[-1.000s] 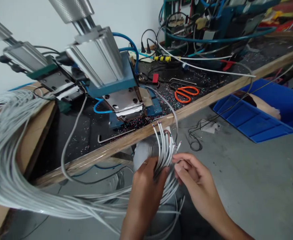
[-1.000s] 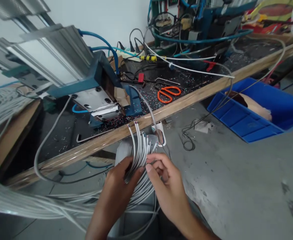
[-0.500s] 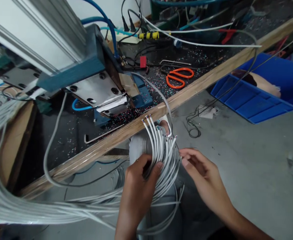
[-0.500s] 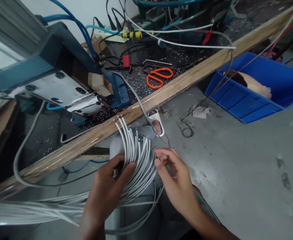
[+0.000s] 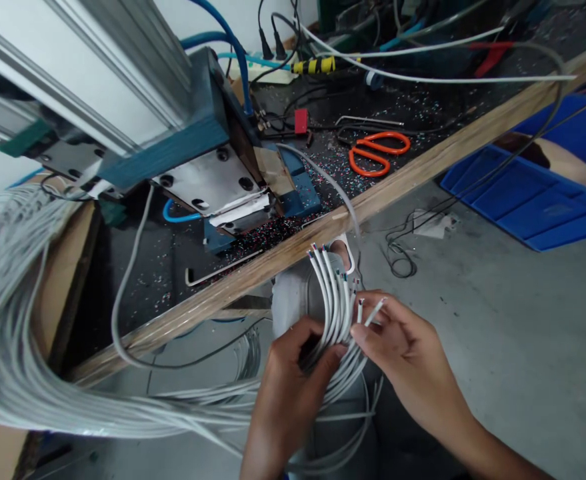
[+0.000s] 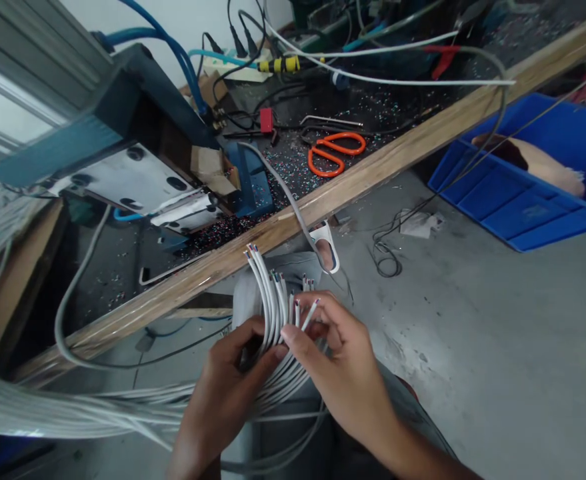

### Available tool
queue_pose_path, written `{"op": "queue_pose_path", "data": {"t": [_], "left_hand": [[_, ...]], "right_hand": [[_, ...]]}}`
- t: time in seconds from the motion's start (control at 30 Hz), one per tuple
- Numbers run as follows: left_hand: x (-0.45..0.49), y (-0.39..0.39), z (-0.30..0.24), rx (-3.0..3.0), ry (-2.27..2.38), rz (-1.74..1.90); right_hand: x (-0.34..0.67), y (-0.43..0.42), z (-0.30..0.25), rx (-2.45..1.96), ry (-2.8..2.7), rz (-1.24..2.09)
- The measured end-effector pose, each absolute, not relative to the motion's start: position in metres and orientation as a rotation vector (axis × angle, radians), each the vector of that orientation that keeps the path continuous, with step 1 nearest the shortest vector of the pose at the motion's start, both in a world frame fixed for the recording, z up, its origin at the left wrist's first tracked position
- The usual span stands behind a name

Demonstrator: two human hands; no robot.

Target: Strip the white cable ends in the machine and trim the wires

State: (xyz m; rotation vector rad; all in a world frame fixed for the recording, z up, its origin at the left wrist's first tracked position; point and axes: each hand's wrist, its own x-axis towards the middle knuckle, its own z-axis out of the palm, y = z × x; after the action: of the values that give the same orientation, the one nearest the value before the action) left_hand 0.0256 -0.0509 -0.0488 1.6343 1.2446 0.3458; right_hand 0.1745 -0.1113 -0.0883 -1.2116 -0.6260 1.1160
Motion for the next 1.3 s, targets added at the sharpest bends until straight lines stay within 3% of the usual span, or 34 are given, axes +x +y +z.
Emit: {"op": "queue_pose_path", "data": {"t": [1.3], "left_hand": [[0.013, -0.051, -0.066, 1.402, 1.08, 0.471]], "right_hand": [[0.169, -0.103, -0.085, -1.276, -0.639, 1.087]]}}
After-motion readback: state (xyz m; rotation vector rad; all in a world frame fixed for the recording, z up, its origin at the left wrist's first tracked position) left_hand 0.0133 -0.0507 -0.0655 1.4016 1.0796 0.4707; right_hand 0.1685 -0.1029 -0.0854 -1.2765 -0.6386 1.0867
